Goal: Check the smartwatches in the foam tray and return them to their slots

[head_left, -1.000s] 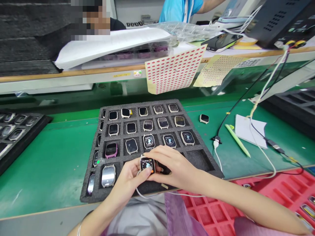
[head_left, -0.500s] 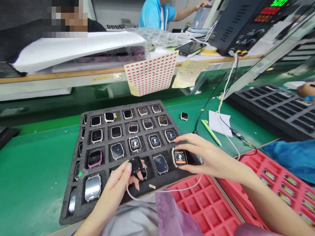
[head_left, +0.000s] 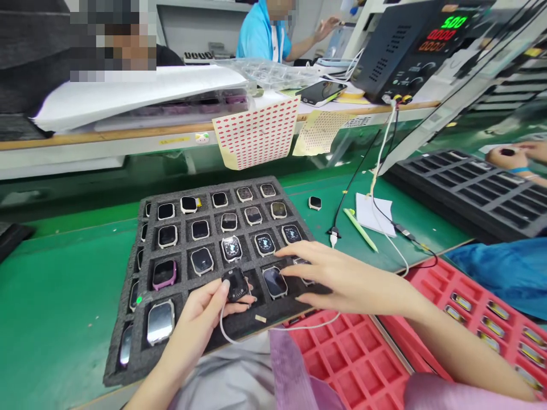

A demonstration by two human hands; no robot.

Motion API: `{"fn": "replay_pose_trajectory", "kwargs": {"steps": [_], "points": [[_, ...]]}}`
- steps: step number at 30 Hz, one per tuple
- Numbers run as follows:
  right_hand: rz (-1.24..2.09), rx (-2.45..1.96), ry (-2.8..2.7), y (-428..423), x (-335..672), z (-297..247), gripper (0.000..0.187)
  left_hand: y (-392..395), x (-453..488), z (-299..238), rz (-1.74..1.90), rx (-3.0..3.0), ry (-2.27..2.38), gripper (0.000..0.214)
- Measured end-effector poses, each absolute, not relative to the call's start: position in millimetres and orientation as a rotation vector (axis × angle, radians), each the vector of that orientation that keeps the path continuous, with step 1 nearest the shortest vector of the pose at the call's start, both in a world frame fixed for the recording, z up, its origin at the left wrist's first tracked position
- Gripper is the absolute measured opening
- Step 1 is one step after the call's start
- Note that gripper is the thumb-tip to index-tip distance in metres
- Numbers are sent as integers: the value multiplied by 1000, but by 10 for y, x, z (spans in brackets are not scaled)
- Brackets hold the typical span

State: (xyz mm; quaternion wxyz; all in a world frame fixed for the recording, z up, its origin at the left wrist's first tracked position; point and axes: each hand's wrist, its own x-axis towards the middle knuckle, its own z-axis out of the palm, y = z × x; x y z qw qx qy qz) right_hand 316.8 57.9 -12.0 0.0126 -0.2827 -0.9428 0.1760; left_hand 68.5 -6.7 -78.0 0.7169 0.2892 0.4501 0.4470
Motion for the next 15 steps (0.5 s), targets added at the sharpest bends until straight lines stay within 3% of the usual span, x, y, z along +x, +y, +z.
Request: {"fn": "replay_pose_trajectory", "kwargs": {"steps": [8,12,15], "points": [[355,-784,-3086,771,2857,-316,33,-46,680,-793,1015,611,862,29],[418,-758,-3014,810,2896,-225,26,-27,663,-808,952,651,859,29],[541,-715,-2872,785,2860,-113,30,-16,668,-811,952,653,817,27]]}}
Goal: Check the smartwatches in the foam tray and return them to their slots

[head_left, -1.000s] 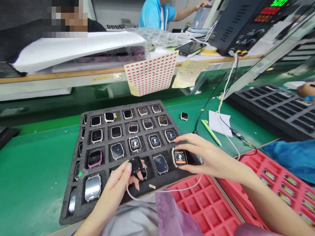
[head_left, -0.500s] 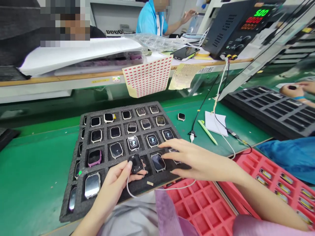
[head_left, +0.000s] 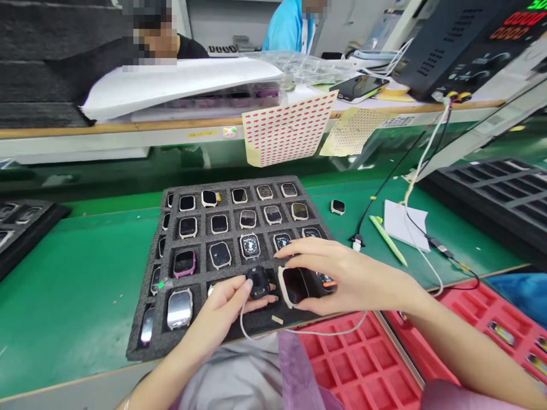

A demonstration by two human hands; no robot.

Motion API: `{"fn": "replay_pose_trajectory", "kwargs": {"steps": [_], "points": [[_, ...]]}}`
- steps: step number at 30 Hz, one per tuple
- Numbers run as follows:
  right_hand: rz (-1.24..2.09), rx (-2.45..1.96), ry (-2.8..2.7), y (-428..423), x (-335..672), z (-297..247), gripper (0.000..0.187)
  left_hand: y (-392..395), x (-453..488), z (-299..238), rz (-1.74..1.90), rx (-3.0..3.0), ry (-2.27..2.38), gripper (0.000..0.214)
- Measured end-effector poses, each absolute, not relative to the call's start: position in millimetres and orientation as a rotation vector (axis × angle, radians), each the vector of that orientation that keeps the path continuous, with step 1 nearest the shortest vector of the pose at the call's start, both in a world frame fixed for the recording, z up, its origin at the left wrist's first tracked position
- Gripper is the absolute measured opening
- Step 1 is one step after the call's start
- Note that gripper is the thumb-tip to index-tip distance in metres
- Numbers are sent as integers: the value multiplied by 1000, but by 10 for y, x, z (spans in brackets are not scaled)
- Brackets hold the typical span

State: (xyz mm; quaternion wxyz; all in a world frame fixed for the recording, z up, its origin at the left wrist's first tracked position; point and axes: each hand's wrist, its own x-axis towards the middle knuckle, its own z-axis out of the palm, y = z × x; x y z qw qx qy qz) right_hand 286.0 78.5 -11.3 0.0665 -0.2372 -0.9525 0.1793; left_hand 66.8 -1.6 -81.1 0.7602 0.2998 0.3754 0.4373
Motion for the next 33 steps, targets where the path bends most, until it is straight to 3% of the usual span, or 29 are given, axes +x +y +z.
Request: {"fn": "replay_pose_trajectory", "kwargs": {"steps": [5,9,16,33], "points": [[579,-523,-2801,784,2534,-116,31,-20,669,-829,1006,615,768,23],[540,-503,-2801,802,2342,-216,25,-33,650,-834,1066,597,799,33],[481,-529,-2780,758,2375,-259,24,-13,665,-789,1026,817,860,24],[601,-501,-2667,727,2358,-446,35,-2,651,-816,1027,809,862,22]]}}
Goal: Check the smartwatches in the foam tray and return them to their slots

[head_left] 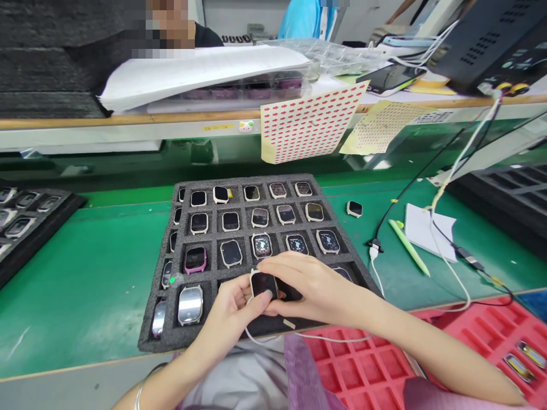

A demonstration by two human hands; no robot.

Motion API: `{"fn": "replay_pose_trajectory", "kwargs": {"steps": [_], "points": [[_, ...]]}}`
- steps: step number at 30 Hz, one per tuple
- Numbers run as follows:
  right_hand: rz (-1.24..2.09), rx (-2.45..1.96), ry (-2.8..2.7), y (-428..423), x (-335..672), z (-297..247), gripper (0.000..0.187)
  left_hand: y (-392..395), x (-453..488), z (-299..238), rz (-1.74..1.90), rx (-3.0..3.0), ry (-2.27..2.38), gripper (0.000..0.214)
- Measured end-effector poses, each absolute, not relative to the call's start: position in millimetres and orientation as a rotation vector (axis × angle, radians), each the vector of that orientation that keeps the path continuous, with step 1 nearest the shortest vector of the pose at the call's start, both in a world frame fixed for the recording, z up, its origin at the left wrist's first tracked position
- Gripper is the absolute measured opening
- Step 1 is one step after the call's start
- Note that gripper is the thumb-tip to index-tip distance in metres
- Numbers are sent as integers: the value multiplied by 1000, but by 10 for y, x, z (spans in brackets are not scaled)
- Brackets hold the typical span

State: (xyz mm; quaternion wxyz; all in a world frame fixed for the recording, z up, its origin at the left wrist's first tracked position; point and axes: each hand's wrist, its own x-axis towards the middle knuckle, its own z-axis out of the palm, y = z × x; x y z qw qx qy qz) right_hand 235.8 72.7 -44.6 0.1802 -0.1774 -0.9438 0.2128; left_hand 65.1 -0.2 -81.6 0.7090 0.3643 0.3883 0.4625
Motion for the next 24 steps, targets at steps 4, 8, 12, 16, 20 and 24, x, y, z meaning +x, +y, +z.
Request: {"fn": "replay_pose_trajectory", "kwargs": {"steps": [4,8,12,16,20,24], "points": [[632,-492,-2572,718,2382,-537,38,-27,647,-816,1034,798,855,22],[677,-491,-2550,711,2402,-567,44,-46,662,-825,1041,778,872,22],[686,-488,-2560,706,2412,-562,45,-46,662,-836,1047,801,872,25],[667,-487,-2576,691,2421,-557,44,-42,660,-827,1045,812,884,26],[600,-492,-2588,677,2434,-564,42,-42,675,-804,1026,821,912,27],[528,-462,-2596,676,2446,-578,45,-44,688,-803,1013,867,902,26]]}}
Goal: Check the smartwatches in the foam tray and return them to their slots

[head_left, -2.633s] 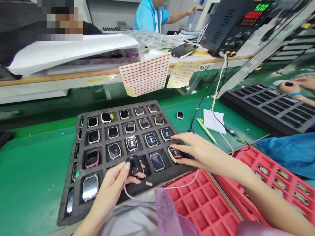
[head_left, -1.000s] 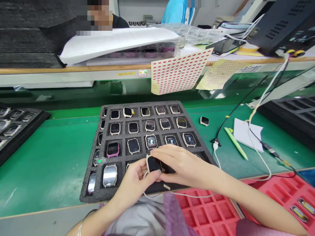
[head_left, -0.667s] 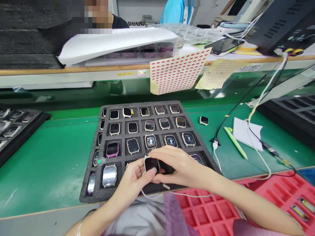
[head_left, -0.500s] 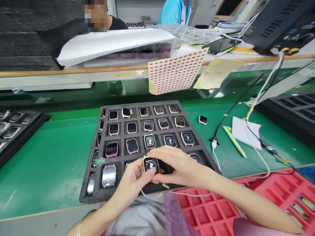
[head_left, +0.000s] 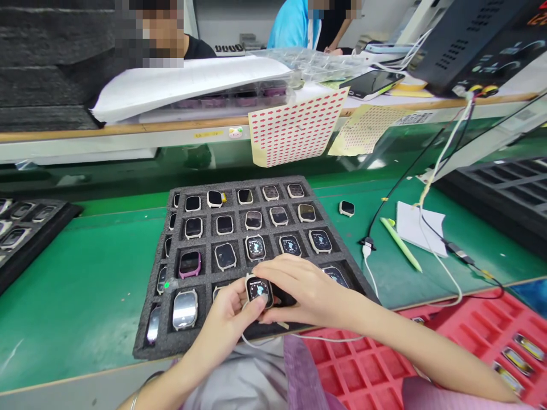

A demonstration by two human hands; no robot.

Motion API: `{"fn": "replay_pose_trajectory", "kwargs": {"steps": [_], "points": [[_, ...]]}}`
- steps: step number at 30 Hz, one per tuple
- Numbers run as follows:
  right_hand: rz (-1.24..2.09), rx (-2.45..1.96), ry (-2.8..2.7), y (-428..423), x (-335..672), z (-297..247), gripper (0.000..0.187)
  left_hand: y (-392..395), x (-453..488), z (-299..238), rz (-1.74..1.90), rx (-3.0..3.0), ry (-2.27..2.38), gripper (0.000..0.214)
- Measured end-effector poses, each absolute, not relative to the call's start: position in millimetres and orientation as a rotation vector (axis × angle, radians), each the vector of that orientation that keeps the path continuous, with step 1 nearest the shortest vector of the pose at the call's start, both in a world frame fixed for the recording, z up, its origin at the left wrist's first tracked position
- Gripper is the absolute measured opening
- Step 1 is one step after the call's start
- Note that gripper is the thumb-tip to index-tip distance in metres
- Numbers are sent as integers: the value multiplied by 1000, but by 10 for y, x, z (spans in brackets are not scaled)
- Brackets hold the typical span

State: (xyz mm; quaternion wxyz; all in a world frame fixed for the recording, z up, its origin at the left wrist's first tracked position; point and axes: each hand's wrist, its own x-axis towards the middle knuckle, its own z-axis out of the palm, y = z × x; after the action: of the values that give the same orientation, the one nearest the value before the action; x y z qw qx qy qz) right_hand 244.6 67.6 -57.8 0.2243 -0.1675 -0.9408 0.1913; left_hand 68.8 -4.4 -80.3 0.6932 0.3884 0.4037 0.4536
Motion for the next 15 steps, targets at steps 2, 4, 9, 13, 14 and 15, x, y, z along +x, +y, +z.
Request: {"fn": "replay_pose_trajectory", "kwargs": {"steps": [2,4,9,13,14,15], "points": [[509,-444,-2587,678,2448,-589,46,-41,693,-806,1005,873,903,25],[515,-440,-2579,679,2448,-600,46,-38,697,-804,1003,869,912,25],[535,-455,-2571,679,2454,-616,43,-50,709,-788,997,881,932,22],[543,-481,-2566,681,2461,-636,40,-81,717,-804,941,938,988,25],[549,-486,-2564,678,2459,-643,39,-87,717,-812,921,968,1007,25],[558,-488,-2561,672,2456,-647,39,-93,716,-821,904,999,1018,26]]}}
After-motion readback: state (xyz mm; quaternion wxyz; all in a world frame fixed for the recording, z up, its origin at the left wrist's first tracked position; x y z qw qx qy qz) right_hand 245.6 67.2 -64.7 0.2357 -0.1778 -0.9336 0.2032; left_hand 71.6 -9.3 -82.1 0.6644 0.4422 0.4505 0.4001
